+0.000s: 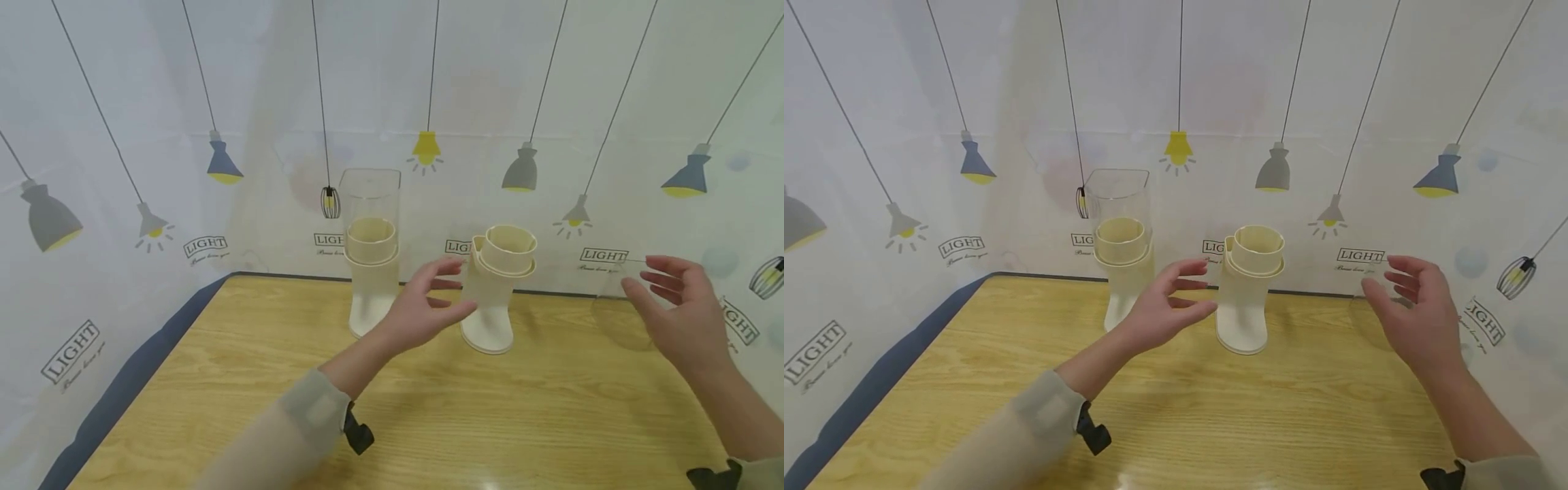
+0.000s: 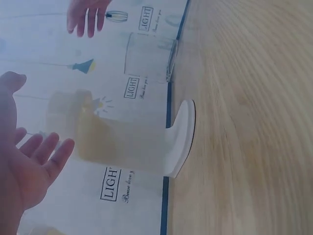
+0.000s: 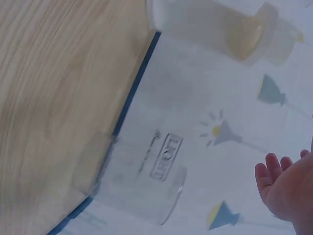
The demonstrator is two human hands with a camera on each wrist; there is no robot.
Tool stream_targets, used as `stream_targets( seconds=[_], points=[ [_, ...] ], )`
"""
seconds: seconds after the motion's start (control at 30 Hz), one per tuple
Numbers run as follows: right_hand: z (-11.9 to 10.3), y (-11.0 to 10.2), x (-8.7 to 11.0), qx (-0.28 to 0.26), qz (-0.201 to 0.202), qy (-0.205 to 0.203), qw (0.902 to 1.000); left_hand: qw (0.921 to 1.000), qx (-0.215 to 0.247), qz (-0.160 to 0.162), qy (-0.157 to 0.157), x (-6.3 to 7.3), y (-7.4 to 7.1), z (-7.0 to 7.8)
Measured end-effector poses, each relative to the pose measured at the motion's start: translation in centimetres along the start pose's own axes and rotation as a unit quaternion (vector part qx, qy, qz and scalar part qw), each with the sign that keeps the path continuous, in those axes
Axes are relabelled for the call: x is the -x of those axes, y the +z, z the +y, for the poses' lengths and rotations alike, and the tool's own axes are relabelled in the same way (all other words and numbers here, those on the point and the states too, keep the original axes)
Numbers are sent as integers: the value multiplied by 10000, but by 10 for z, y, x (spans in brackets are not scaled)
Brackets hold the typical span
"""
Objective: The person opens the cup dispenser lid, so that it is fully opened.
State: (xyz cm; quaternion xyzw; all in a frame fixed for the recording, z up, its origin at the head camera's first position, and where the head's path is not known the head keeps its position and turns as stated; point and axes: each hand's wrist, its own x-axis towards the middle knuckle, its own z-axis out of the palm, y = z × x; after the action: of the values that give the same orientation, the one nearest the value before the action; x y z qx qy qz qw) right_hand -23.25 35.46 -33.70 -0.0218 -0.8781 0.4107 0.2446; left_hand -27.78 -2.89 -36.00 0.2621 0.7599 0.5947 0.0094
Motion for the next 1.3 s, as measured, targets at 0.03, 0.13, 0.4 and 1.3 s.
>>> stream_targets(
  seconds=[0.03,0.13,0.4,1.3],
  points=[
    [-6,1,3,-52,-79,-136,9999,10000,-3,4,-4,6,-5,1],
    [-22,8,11,-190,-236,-567,9979,10000,-36,57,27,23,-19,4],
    [-70,31,24,-331,-577,-1439,9874,9978,-343,411,383,50,-58,7],
    [-205,143,-28,-725,-1830,-2295,9532,9897,-720,1118,-532,37,-177,-47]
  ],
)
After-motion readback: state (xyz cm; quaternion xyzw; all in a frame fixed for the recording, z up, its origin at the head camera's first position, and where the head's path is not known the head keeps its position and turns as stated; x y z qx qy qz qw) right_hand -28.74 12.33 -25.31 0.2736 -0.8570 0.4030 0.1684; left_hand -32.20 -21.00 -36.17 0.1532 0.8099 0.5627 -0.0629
